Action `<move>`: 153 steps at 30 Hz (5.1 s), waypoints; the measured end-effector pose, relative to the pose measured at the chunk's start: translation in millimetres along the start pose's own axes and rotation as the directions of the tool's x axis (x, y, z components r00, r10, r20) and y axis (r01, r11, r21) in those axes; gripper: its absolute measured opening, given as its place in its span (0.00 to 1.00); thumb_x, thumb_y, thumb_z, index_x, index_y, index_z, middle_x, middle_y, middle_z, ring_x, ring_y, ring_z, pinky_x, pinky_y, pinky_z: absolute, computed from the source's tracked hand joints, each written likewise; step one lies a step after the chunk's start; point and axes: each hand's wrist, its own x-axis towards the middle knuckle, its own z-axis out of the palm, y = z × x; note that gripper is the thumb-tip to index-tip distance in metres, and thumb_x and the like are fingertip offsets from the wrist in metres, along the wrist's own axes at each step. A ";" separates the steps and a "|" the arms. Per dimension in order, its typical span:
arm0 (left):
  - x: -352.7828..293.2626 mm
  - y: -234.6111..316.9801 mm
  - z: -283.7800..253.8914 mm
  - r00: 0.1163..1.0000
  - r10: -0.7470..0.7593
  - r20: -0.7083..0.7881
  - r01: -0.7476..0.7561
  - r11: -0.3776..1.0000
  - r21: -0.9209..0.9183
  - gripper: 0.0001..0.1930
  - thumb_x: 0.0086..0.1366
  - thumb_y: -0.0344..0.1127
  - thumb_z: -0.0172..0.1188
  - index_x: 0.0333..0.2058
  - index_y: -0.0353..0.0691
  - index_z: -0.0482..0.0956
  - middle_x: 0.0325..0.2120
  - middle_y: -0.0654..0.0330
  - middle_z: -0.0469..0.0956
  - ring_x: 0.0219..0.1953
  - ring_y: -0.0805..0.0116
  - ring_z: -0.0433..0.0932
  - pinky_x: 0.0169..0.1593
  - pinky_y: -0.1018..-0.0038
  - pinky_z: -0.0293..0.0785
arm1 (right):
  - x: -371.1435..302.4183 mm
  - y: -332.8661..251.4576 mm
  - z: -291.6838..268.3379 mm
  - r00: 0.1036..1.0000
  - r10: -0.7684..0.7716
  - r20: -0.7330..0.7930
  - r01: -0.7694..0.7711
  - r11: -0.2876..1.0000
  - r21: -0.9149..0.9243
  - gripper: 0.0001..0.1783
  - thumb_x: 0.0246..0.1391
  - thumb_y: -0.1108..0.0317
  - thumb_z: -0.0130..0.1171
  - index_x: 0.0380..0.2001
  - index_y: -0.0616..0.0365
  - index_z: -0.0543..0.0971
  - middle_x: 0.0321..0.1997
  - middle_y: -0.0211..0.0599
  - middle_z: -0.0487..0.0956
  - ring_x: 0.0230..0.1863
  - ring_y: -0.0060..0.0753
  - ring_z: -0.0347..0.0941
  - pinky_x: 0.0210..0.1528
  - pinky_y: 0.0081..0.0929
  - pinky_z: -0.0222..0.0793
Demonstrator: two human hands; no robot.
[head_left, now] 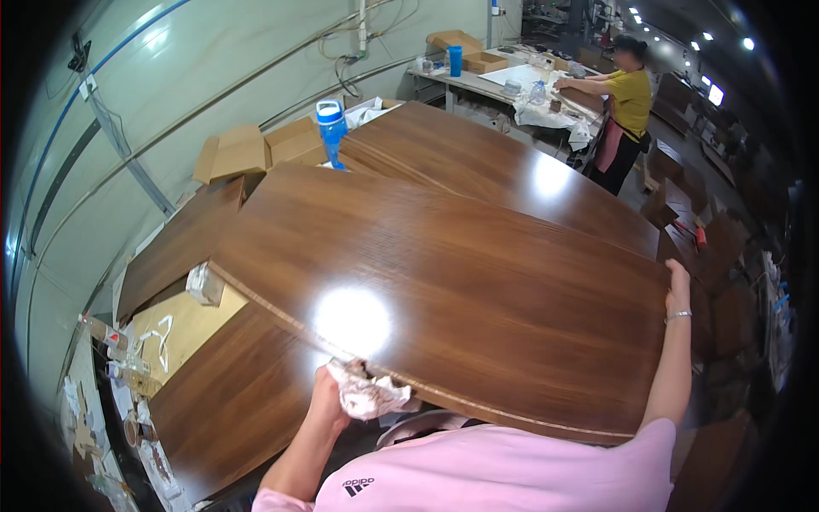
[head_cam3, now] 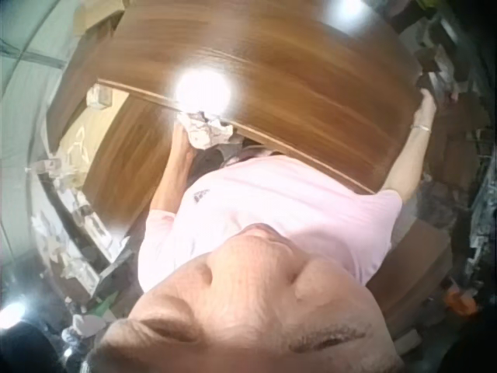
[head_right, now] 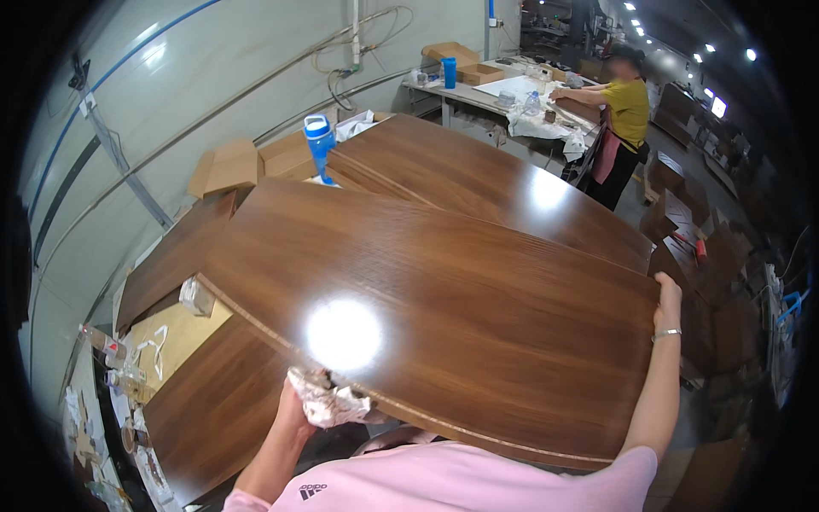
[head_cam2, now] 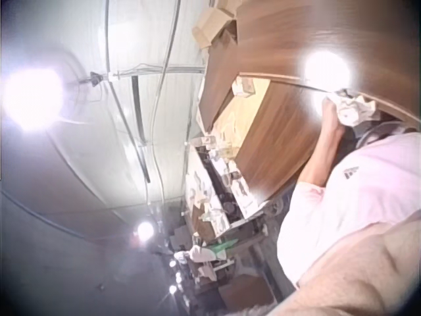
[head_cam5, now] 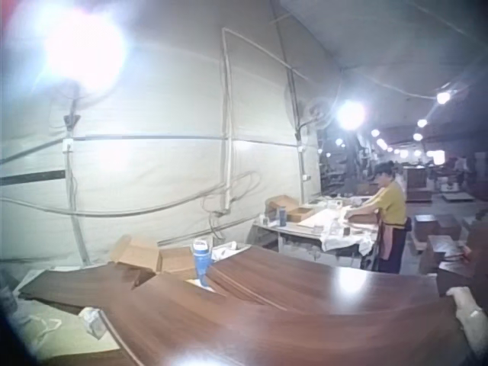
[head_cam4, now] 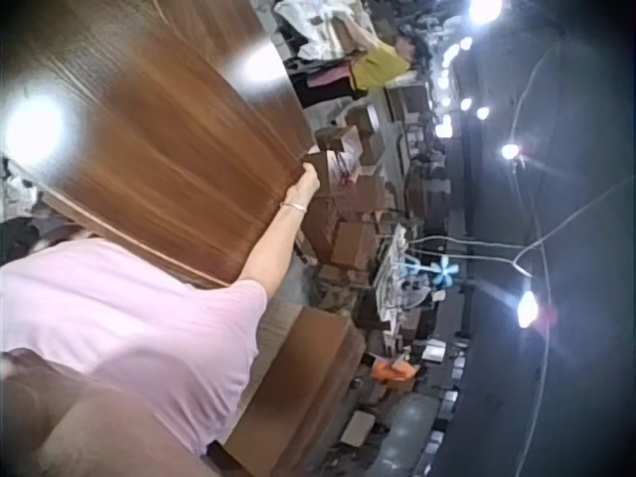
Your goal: The person wipes and polishes large dark wood panels using a white cloth and a liquid from a bottle. They move the cloth across the surface in broad strokes, turn the panels over, and use a small sanding block on the edges.
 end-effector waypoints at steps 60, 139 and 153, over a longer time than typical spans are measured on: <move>263.0 -5.7 121.0 0.816 0.160 0.556 -0.430 -0.476 0.767 0.28 0.61 0.46 0.62 0.60 0.49 0.72 0.67 0.53 0.60 0.69 0.46 0.55 0.64 0.35 0.52 | -112.8 12.8 381.2 0.376 -0.471 0.798 0.840 0.537 -0.079 0.14 0.47 0.69 0.63 0.38 0.64 0.78 0.45 0.46 0.73 0.48 0.48 0.71 0.51 0.39 0.70; -197.3 165.7 -595.9 0.197 0.873 -0.447 0.256 0.394 0.883 0.06 0.59 0.30 0.62 0.36 0.38 0.82 0.36 0.51 0.82 0.40 0.51 0.80 0.45 0.59 0.75 | -732.9 201.5 566.1 -0.356 -0.197 0.913 0.912 0.141 0.386 0.36 0.51 0.59 0.61 0.62 0.61 0.69 0.70 0.50 0.64 0.71 0.57 0.56 0.73 0.53 0.46; -126.3 209.5 -666.6 0.492 0.746 -0.449 0.561 0.123 0.818 0.28 0.53 0.46 0.72 0.48 0.36 0.75 0.47 0.43 0.74 0.51 0.43 0.75 0.49 0.52 0.75 | -879.1 216.2 638.4 -0.261 -0.191 0.946 0.955 0.093 0.283 0.22 0.55 0.51 0.56 0.45 0.54 0.81 0.44 0.43 0.81 0.51 0.51 0.73 0.62 0.49 0.59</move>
